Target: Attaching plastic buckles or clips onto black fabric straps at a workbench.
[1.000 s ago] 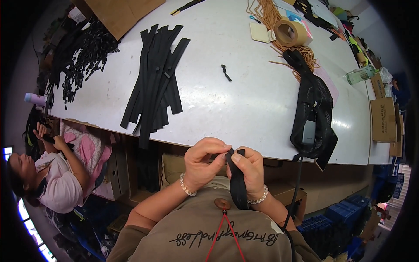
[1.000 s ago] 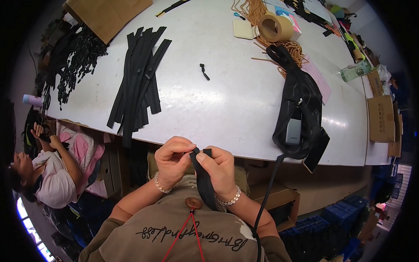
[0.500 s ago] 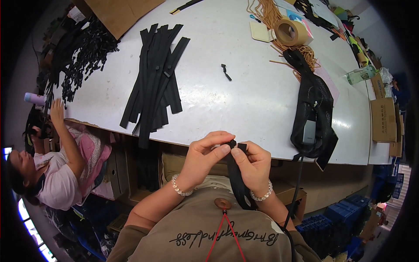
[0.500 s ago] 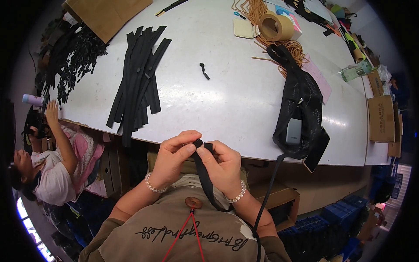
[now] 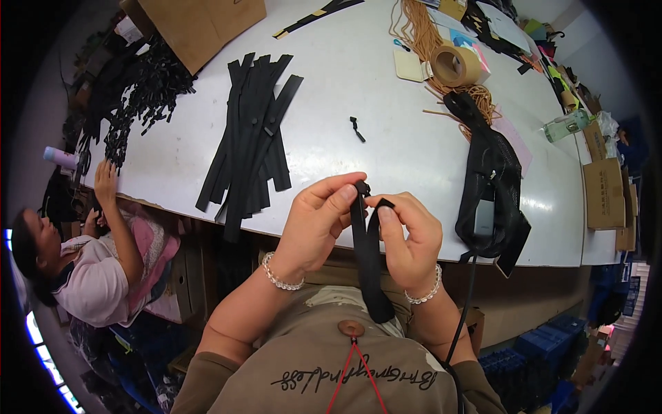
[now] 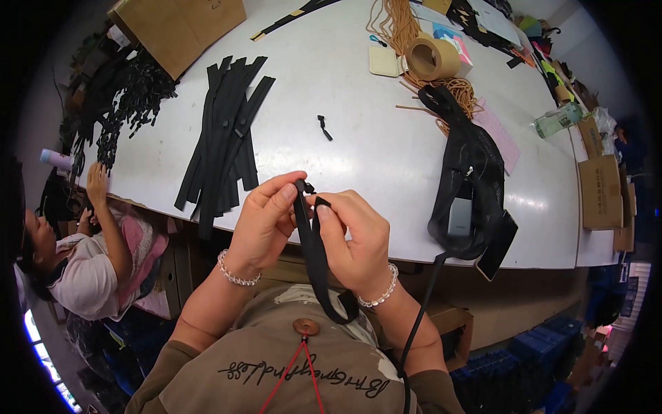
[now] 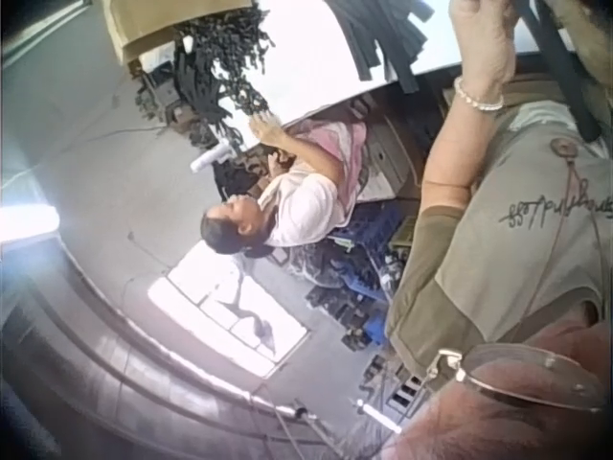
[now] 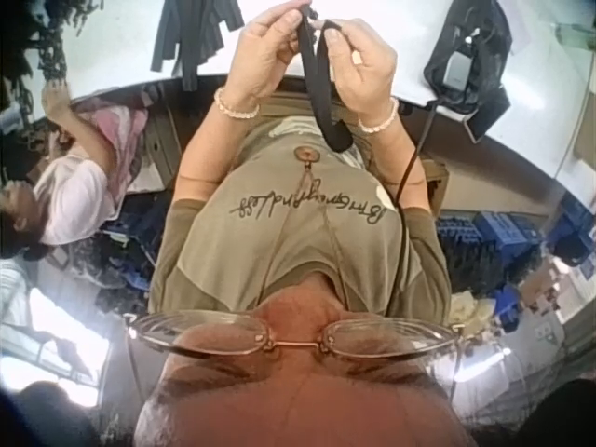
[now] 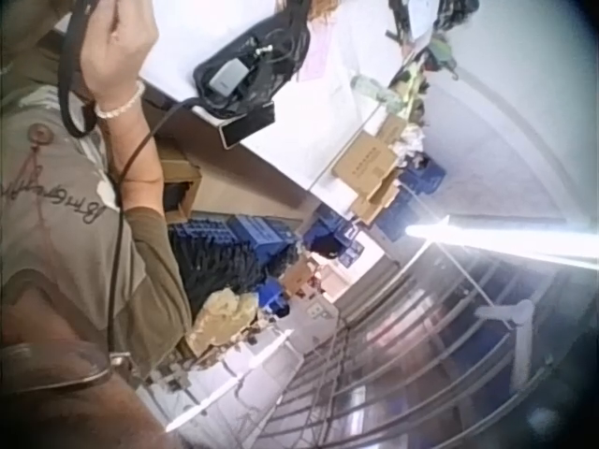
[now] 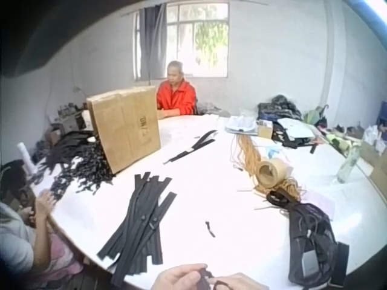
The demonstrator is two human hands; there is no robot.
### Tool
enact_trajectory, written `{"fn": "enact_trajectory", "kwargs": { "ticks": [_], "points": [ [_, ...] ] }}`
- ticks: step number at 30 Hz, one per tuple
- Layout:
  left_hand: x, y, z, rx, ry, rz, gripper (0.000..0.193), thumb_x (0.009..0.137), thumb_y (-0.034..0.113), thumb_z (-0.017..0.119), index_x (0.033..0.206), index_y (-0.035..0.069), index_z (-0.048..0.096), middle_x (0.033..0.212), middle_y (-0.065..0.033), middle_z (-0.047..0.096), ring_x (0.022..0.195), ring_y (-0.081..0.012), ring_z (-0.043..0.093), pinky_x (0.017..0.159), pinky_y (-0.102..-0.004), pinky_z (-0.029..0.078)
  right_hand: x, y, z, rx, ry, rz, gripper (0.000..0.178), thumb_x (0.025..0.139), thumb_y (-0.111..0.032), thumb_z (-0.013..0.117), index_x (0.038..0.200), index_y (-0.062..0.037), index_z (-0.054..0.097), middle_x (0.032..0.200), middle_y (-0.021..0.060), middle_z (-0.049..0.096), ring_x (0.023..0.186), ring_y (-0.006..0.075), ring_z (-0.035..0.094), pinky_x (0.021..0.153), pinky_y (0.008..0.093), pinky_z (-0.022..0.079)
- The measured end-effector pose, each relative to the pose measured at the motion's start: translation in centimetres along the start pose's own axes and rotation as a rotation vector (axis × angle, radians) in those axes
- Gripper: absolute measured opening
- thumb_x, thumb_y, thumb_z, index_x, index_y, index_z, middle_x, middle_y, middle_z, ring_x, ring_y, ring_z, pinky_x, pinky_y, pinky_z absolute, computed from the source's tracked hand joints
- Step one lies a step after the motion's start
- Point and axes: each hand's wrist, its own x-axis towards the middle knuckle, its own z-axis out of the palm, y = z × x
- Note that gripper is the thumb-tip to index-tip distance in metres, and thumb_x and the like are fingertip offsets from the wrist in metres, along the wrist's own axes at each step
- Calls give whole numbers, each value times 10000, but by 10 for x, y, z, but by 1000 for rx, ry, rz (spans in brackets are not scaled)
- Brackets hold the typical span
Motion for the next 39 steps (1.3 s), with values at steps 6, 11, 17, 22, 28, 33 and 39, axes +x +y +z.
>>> {"fn": "enact_trajectory", "kwargs": {
  "ticks": [6,11,17,22,28,33,39],
  "points": [
    [17,20,4,-71,-110,105,269,928,166,528,1155,22,549,908,-56,632,829,-120,611,748,-255,515,21,8,3,412,72,67,40,831,25,599,854,49,621,818,56,590,632,68,506,551,199,406],
    [10,36,13,159,-224,271,206,912,105,544,1080,-2,593,876,-57,635,790,-111,609,724,-241,503,17,-7,-3,625,-14,63,55,865,3,570,858,40,610,860,62,571,612,49,474,545,179,381],
    [-14,17,-6,281,-137,132,138,872,41,585,986,-27,623,844,-55,633,755,-96,584,707,-225,483,-17,1,2,683,-112,285,91,864,13,545,785,37,586,813,58,564,594,48,478,536,184,389],
    [-27,-7,-17,203,-145,40,134,882,55,578,983,-28,606,854,-59,627,756,-101,585,703,-226,485,-32,11,11,649,-37,275,126,792,95,527,681,37,543,735,52,535,677,103,554,606,228,464],
    [-34,-14,-21,254,-136,34,103,880,64,578,936,-22,576,822,-71,610,735,-122,582,696,-247,490,-44,16,18,556,-2,257,134,747,75,509,631,8,517,675,61,518,615,133,548,599,253,462],
    [-38,-14,-19,312,-142,61,81,881,43,562,922,-26,576,814,-65,599,738,-118,580,698,-247,490,-48,16,18,541,-7,268,149,738,111,513,629,10,506,689,46,511,626,104,538,580,229,449],
    [-41,-11,-18,339,-161,71,70,879,28,551,902,-33,578,813,-58,579,741,-112,575,699,-242,484,-46,9,16,493,-19,248,162,732,125,532,626,7,496,696,25,496,598,65,494,534,200,409]
  ]
}}
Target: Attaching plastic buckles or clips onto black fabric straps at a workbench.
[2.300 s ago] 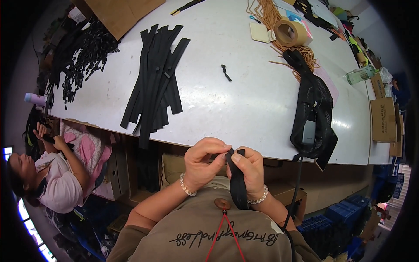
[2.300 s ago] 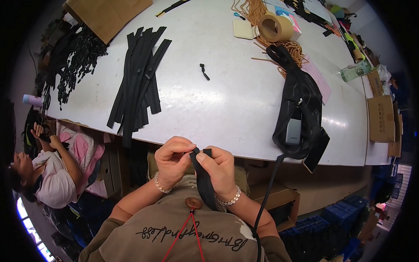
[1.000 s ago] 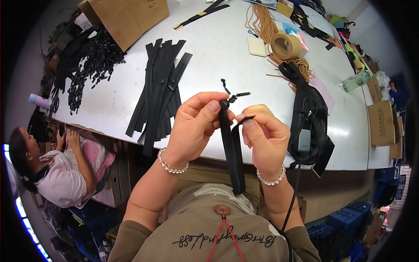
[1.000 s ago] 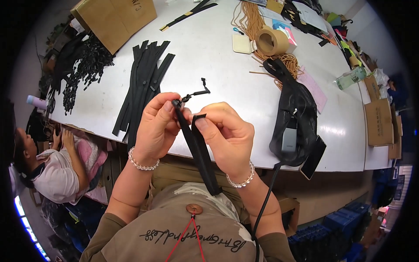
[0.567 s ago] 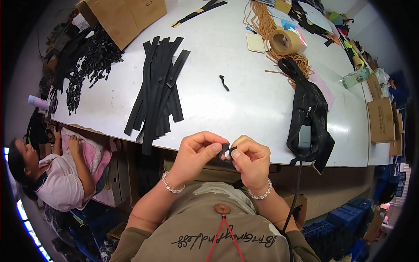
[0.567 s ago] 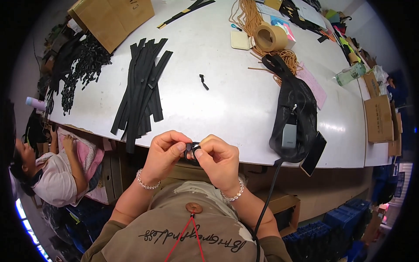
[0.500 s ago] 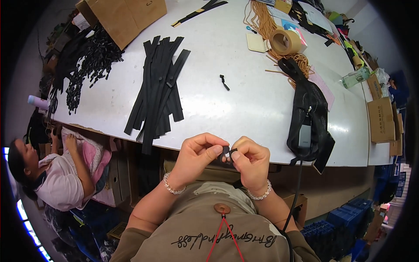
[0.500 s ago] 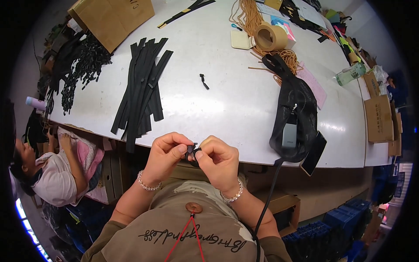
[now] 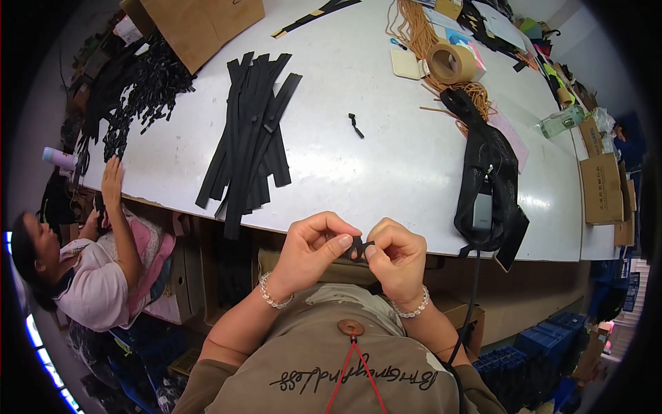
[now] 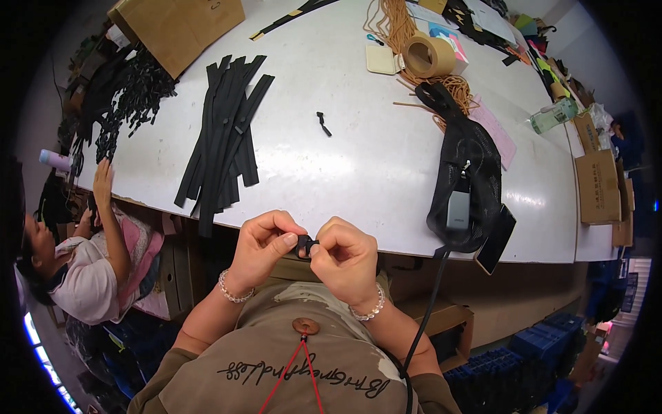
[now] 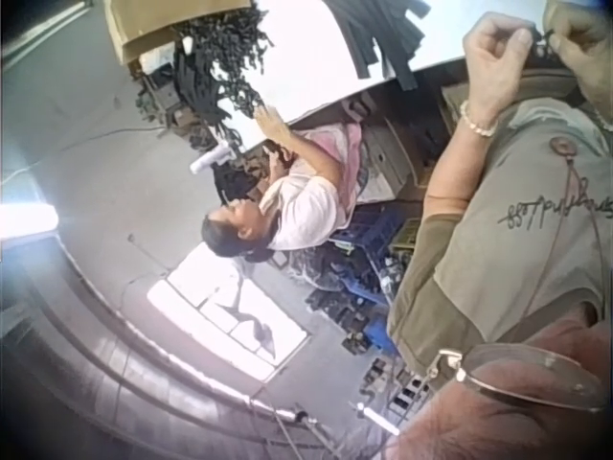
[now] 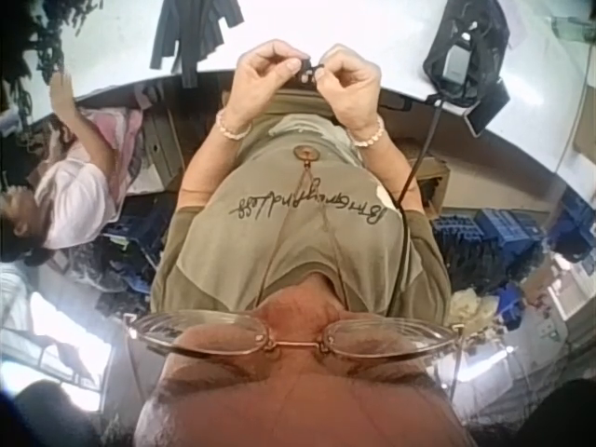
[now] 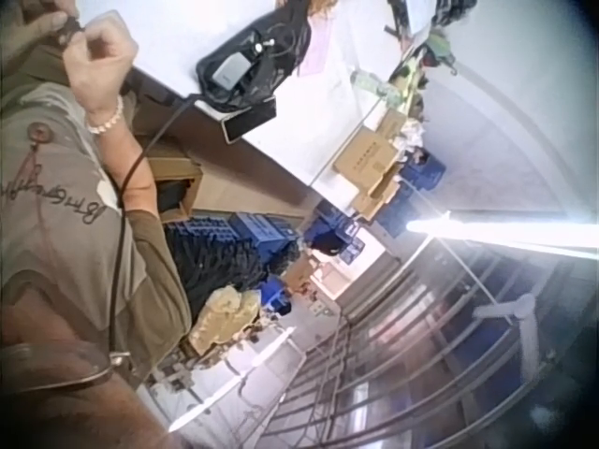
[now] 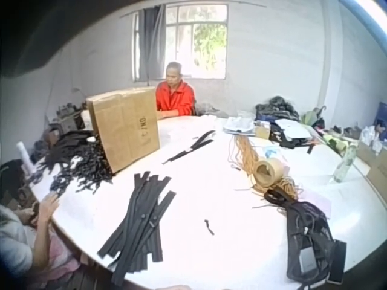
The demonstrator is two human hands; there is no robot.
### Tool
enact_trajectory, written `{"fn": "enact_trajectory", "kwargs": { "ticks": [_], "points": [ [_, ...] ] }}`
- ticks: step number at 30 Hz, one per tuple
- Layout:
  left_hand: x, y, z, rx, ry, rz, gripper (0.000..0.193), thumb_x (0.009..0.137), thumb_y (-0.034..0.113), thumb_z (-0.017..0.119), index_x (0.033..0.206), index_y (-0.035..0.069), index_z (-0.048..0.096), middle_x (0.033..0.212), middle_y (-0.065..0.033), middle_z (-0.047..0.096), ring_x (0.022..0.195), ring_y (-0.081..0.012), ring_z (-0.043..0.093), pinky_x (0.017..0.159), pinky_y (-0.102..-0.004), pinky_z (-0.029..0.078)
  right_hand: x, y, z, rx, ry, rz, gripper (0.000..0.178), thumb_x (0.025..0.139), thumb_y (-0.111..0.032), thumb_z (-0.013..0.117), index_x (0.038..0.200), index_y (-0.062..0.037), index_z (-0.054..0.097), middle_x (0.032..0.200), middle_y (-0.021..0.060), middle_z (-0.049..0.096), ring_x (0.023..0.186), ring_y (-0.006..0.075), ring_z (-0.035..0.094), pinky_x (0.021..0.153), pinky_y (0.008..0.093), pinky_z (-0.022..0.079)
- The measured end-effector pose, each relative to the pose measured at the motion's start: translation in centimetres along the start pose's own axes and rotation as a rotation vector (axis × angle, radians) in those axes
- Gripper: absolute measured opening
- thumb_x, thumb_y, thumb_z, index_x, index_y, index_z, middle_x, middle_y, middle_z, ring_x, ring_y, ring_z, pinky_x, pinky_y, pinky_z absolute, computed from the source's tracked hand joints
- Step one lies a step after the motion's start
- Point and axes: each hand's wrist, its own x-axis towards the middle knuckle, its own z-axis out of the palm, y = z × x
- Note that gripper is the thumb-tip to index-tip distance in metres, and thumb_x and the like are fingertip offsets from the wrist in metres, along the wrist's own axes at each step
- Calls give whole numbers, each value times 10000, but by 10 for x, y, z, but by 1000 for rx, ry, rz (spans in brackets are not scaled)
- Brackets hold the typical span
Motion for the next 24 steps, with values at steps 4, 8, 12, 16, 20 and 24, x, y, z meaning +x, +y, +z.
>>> {"fn": "enact_trajectory", "kwargs": {
  "ticks": [4,8,12,16,20,24],
  "points": [
    [-1,3,1,9,-8,-14,63,872,10,542,895,-35,580,813,-52,567,740,-105,570,697,-235,476,-1,0,-3,-79,-31,7,156,720,100,558,625,-8,497,687,9,485,551,37,404,473,186,318],
    [-3,3,0,13,-20,-15,58,864,3,541,890,-32,579,812,-49,564,741,-102,569,695,-231,472,-3,-5,-2,-162,-29,-40,148,710,82,574,628,-17,501,680,-4,480,526,21,357,446,188,260],
    [-4,3,-2,28,-42,-29,51,855,-4,537,875,-30,576,810,-49,564,736,-101,570,688,-228,469,-6,-8,-3,-265,-37,-49,131,695,71,583,632,-19,511,667,-7,475,487,12,331,424,190,246],
    [-3,1,-4,12,-67,-51,50,853,1,537,868,-31,573,802,-46,561,730,-101,572,683,-230,467,-6,-15,-2,-309,-53,-45,120,681,74,586,634,-15,521,667,2,491,474,10,331,415,192,242],
    [-3,0,-4,6,-67,-72,57,856,14,538,868,-29,573,796,-52,574,730,-105,573,684,-238,471,-6,-16,-3,-304,-66,-41,113,677,79,585,637,-10,528,677,11,511,478,13,353,413,195,254],
    [-3,-8,-5,-94,-71,-156,57,855,28,544,867,-18,575,792,-65,595,720,-113,571,684,-249,471,-4,-24,0,-328,-69,-56,128,668,84,582,618,-3,503,665,25,516,478,30,389,409,201,275]
  ]
}}
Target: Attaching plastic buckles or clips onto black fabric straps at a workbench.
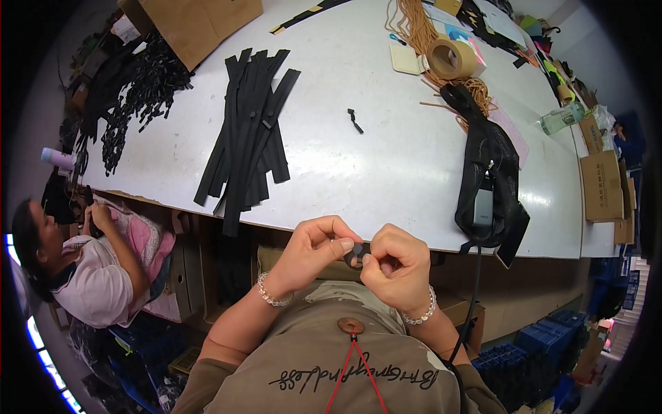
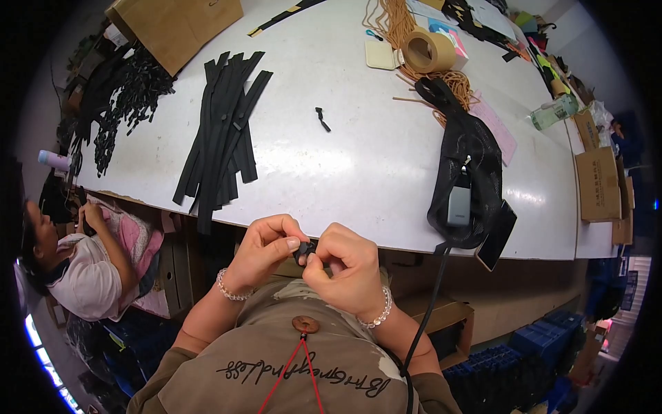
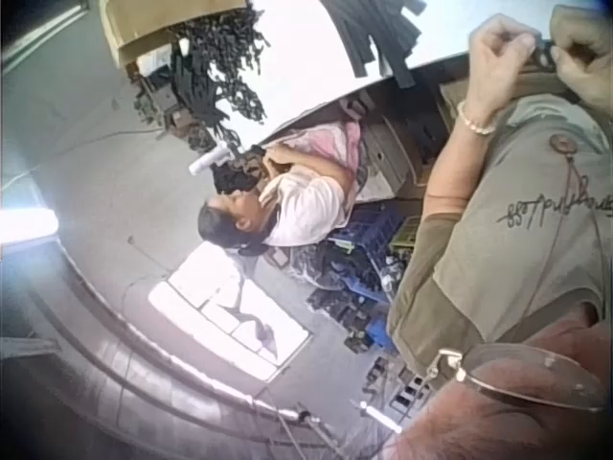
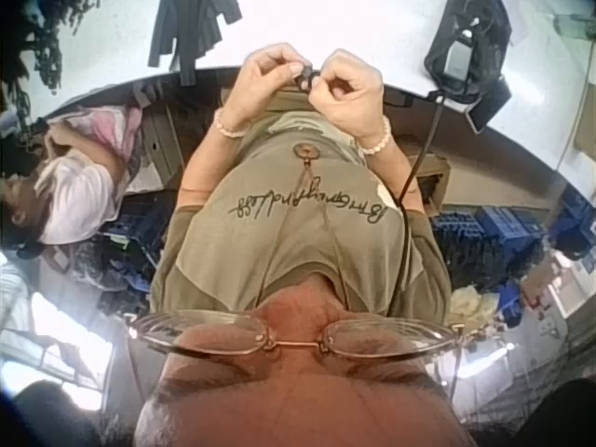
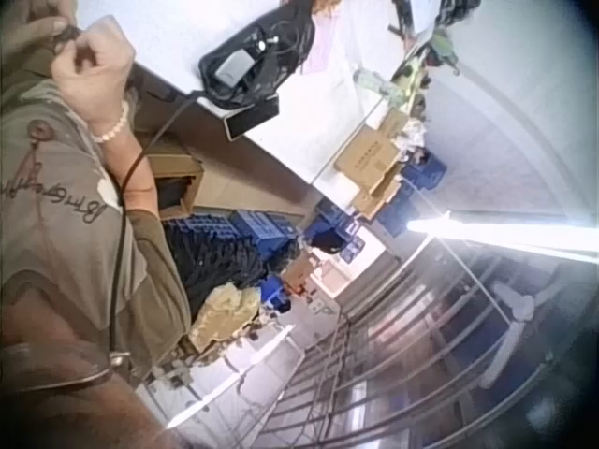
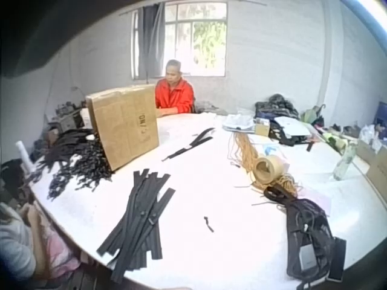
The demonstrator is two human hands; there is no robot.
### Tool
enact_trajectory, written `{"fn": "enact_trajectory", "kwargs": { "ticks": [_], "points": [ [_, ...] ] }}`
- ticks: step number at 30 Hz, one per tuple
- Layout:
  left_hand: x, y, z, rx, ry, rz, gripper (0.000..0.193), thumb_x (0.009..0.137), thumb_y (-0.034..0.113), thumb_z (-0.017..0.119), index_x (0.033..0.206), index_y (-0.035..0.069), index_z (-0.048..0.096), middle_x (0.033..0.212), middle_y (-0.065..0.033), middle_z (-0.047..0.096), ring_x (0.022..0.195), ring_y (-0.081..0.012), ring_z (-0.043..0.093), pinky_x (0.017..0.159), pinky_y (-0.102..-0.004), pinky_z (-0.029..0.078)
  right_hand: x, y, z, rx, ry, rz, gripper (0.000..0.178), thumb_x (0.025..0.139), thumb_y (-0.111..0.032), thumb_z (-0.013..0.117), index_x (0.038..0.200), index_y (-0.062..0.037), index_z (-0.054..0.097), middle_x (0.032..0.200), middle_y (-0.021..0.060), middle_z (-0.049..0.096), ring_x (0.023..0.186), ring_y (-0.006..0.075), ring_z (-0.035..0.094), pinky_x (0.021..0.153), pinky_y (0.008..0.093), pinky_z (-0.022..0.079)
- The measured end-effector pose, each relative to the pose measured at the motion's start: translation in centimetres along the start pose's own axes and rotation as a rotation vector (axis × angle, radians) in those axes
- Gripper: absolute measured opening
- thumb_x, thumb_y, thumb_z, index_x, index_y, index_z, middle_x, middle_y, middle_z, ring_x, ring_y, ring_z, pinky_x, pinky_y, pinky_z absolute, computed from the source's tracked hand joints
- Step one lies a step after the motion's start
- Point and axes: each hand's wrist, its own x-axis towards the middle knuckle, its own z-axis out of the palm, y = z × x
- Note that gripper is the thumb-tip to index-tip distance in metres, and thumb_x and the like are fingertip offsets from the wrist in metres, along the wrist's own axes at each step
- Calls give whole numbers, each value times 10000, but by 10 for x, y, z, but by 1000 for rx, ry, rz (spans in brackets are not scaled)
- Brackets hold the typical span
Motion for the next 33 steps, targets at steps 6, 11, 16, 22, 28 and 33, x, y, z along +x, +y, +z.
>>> {"fn": "enact_trajectory", "kwargs": {
  "ticks": [6,11,16,22,28,33],
  "points": [
    [0,-4,1,-53,10,-28,59,854,42,552,865,-12,573,779,-63,599,713,-114,567,679,-248,465,0,1,-3,-84,-16,33,156,653,81,581,585,-3,469,623,25,507,476,36,397,404,203,279],
    [0,-6,1,-88,17,-21,67,858,54,555,862,-11,571,773,-65,599,708,-117,567,668,-245,462,-1,2,-2,-46,4,47,157,652,74,582,582,-6,467,622,21,508,460,27,375,396,202,259],
    [0,-5,0,-101,36,-25,69,859,60,560,856,-8,570,770,-69,601,700,-119,565,661,-249,463,-2,9,-3,-35,10,33,152,657,68,584,586,-11,475,626,12,514,439,11,347,388,195,237],
    [1,-7,0,-73,33,-5,64,856,52,563,854,-11,573,775,-69,604,701,-116,564,662,-251,465,-1,8,-1,-14,-9,64,145,658,65,588,590,-12,484,630,10,522,446,14,349,390,199,237],
    [1,-6,0,3,38,39,49,847,28,556,857,-15,576,775,-51,585,701,-100,560,663,-240,466,0,8,-2,-45,-41,70,140,657,65,584,592,-12,487,633,9,527,458,16,357,394,202,243],
    [-2,2,3,35,31,46,36,832,-3,550,851,-18,576,792,-39,566,707,-83,556,663,-217,460,-2,12,-1,-15,-27,64,153,659,70,577,590,-14,469,618,-5,483,462,13,330,401,206,231]
  ]
}}
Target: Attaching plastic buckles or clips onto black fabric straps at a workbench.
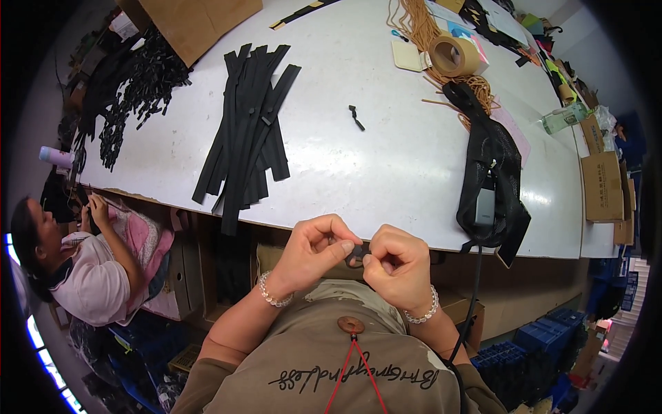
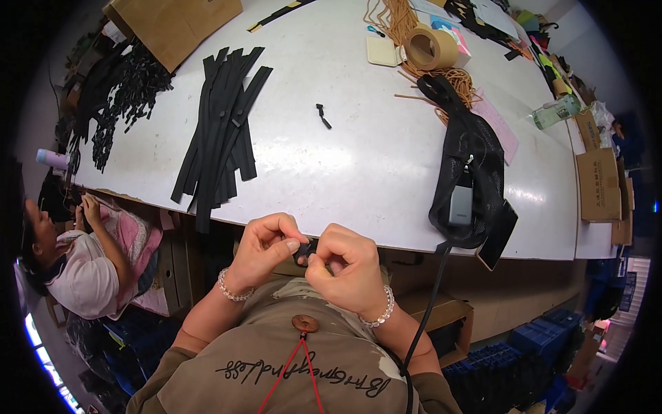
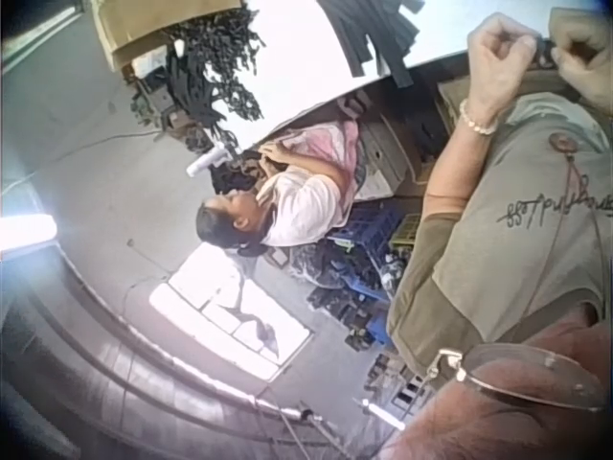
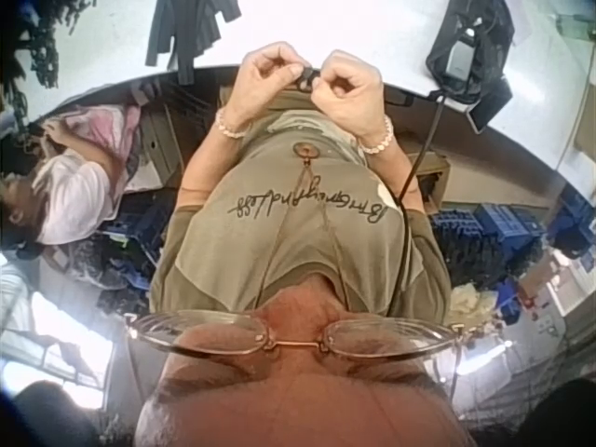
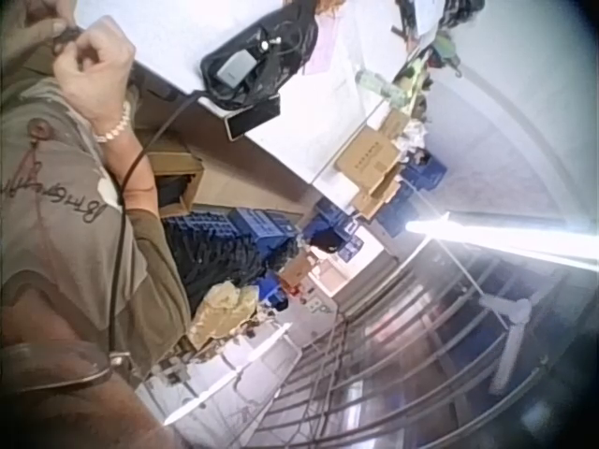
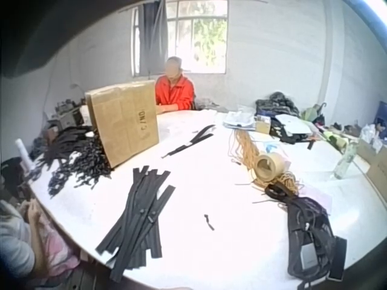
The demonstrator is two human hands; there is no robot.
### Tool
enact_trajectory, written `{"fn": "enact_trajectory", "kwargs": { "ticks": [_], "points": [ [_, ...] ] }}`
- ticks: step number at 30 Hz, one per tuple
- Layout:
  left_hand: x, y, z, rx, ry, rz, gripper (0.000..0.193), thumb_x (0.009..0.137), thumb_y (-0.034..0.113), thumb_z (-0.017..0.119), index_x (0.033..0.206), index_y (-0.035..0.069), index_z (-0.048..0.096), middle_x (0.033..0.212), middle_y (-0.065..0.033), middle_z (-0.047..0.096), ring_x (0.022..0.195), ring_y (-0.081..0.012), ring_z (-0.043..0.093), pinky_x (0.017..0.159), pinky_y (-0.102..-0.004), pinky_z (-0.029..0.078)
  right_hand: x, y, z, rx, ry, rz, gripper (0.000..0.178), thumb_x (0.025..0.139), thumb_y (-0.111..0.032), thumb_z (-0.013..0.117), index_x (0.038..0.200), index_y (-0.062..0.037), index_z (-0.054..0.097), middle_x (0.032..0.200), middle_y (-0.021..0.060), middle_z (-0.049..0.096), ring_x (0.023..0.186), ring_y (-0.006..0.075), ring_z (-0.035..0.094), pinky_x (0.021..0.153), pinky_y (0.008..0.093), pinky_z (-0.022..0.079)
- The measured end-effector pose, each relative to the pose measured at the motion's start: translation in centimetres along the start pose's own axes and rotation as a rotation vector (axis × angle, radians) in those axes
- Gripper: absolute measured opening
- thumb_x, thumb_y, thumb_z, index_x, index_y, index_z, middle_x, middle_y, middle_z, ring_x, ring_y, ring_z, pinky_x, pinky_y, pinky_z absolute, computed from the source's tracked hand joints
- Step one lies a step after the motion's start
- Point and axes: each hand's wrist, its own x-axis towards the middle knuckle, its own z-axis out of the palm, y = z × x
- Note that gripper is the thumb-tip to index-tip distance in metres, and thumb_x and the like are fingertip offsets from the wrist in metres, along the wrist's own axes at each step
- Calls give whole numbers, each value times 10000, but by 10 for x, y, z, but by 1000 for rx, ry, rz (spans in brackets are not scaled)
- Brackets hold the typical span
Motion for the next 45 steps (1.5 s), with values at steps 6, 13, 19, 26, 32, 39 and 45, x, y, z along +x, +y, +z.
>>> {"fn": "enact_trajectory", "kwargs": {
  "ticks": [6,13,19,26,32,39,45],
  "points": [
    [-1,1,-3,93,-43,7,57,829,-15,549,868,-25,589,810,-35,563,734,-67,552,671,-208,459,-1,6,-1,78,-3,51,165,668,75,572,593,-16,455,611,-17,448,467,12,309,407,208,221],
    [-5,-2,2,10,3,51,111,807,-47,601,917,-36,613,898,-75,610,811,-90,566,715,-216,467,-1,1,-2,0,13,7,144,697,53,602,627,-16,496,645,1,479,459,26,323,409,212,235],
    [-6,-3,-7,72,-45,162,140,816,-62,605,950,-28,626,894,-61,615,797,-86,579,700,-208,476,-4,-2,-1,-93,0,-141,77,751,28,619,721,-5,557,687,28,514,494,68,392,439,220,299],
    [-6,2,-6,92,-79,181,128,807,-70,612,922,-20,636,859,-56,601,772,-84,567,669,-206,463,-8,0,4,-63,63,-181,49,769,27,617,748,7,578,714,54,536,520,86,431,456,217,336],
    [-8,1,-4,91,-108,163,122,803,-66,621,916,-23,639,853,-60,601,768,-85,566,662,-208,462,-12,1,5,-80,88,-195,35,769,35,614,763,15,585,739,62,549,536,89,453,462,217,354],
    [-11,-1,4,180,24,185,203,783,-49,654,983,-20,631,909,-60,618,827,-95,585,735,-230,494,-17,15,10,147,111,-25,16,828,18,584,835,32,584,818,78,551,605,87,503,528,199,402],
    [-15,1,7,202,94,104,349,705,-95,709,1024,-34,583,950,-72,614,843,-99,593,769,-241,502,-24,22,4,318,30,105,63,860,30,540,905,47,582,914,85,539,678,83,549,594,194,462]
  ]
}}
